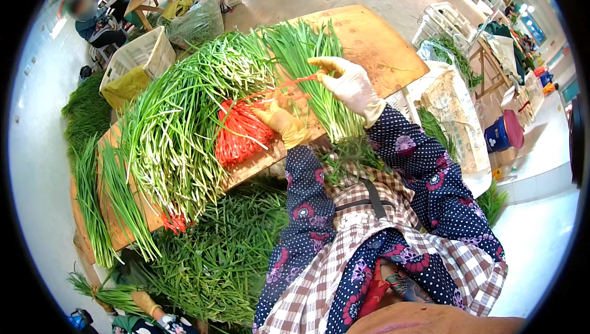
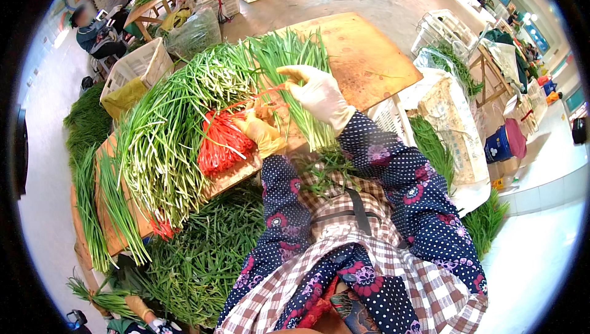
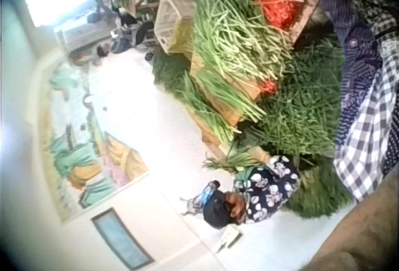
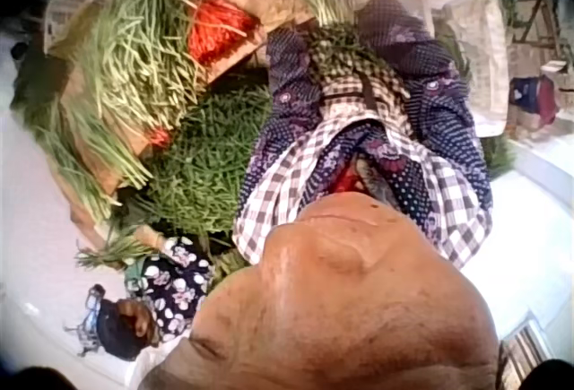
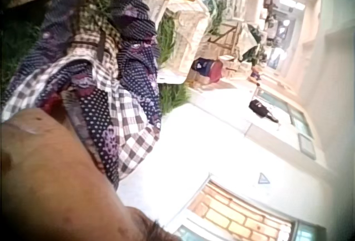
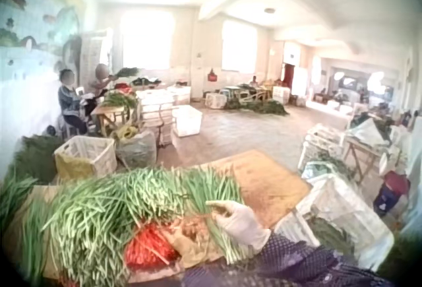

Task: The person bundles green leafy vegetables by hand, gathering a handful of stalks and securing them with a red tie before placing the finished bundle into a white plastic crate.

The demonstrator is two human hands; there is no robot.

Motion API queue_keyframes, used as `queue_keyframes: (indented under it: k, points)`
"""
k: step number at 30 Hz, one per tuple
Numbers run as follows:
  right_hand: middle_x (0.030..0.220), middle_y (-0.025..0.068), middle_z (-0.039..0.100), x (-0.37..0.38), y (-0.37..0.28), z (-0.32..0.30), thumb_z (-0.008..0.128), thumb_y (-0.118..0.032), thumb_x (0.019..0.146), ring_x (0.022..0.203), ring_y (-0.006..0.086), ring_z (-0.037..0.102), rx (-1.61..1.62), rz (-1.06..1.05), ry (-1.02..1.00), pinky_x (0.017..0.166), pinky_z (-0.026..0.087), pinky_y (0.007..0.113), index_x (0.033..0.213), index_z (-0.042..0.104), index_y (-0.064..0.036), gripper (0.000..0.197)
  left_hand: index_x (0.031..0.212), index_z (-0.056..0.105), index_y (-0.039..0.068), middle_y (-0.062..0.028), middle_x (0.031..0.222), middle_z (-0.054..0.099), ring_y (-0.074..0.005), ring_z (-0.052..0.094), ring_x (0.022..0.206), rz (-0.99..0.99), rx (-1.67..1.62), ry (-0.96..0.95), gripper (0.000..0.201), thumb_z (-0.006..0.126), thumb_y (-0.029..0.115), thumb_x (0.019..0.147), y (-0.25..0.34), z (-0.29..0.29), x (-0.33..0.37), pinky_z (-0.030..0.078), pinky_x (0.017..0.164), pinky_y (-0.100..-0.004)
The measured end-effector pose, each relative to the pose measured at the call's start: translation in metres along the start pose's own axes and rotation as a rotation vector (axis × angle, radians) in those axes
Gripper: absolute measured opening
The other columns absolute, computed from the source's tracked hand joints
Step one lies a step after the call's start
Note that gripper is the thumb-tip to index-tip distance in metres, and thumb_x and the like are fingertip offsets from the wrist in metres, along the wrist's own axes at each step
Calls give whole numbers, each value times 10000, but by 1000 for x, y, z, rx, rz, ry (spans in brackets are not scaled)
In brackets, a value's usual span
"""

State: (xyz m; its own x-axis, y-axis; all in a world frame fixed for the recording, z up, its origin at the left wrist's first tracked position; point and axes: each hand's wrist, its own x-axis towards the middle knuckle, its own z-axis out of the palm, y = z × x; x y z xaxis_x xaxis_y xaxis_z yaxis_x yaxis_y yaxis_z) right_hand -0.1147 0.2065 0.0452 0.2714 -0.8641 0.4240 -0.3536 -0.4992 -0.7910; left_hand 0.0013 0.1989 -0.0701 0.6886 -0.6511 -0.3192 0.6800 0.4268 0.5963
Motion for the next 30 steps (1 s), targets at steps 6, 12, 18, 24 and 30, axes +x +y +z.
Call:
queue_keyframes:
  k: [6,12,18,24,30]
  points:
    - [946,138,641,10,12,-118,545,-83,828,528,42,484,427,178,347,450,407,175,1109,575,-71,283,1298,258,167,-124,976,594,-168,580,657,-67,-27,-139,462,425,111,871,-2,-23,-6,490,512,-262]
    - [791,39,596,57,116,-217,535,-37,814,527,95,538,412,217,695,475,439,211,1091,564,-47,279,1249,342,97,-161,1044,577,-220,585,770,43,105,-203,361,381,129,891,15,-9,-51,529,622,-326]
    - [775,71,624,37,252,-251,555,-89,774,526,122,562,-51,592,505,491,452,245,1104,575,-53,333,1254,364,-25,-188,1179,490,-256,546,1018,-78,70,-242,399,341,201,927,40,-8,-94,493,874,-363]
    - [727,63,621,6,312,-247,560,-122,792,616,139,592,-84,508,355,560,488,282,1104,563,-65,318,1200,443,-15,-179,1143,531,-332,529,1060,-352,161,-252,440,353,320,928,68,-35,-137,469,898,-417]
    - [794,24,617,-7,312,-292,549,-137,820,543,73,560,32,630,444,446,446,213,1175,535,-68,361,1184,498,38,-85,970,589,-168,555,826,-509,341,-344,424,518,318,865,54,-19,-157,448,743,-302]
